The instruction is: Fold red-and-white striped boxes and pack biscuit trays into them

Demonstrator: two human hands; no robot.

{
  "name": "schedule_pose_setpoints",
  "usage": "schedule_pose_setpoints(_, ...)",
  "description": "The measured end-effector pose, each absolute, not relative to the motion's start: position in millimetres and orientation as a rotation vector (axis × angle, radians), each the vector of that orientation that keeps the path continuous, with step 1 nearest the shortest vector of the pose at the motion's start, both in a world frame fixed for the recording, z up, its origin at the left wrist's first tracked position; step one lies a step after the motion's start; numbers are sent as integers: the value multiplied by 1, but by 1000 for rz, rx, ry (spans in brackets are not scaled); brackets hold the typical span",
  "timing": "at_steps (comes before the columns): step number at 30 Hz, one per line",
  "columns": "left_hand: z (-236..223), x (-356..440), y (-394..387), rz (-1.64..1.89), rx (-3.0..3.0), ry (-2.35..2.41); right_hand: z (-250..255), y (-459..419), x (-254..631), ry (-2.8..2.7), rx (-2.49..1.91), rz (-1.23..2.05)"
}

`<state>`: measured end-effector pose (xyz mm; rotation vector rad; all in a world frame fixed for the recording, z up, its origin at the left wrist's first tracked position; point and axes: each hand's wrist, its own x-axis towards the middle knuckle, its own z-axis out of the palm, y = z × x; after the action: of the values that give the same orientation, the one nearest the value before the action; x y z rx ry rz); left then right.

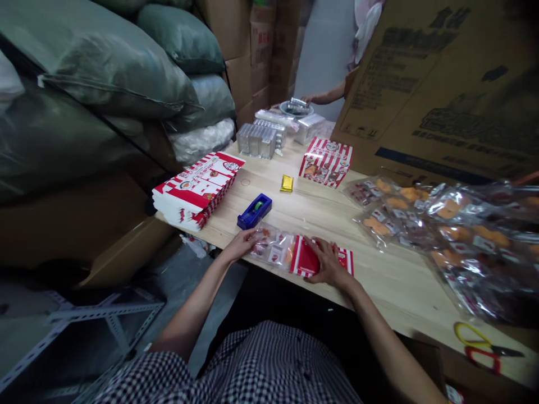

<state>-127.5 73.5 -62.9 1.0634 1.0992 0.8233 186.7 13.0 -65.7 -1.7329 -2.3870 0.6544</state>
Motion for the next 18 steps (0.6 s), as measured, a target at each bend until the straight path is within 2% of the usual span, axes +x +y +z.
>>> schedule_pose_setpoints(6, -76, -72, 56, 870, 1059, 1163, -68, 12, 191, -2366, -1800, 593)
schedule_pose_setpoints(18, -72, -69, 60, 814, 1226, 1224, -69, 11, 192, -2325, -1760, 616)
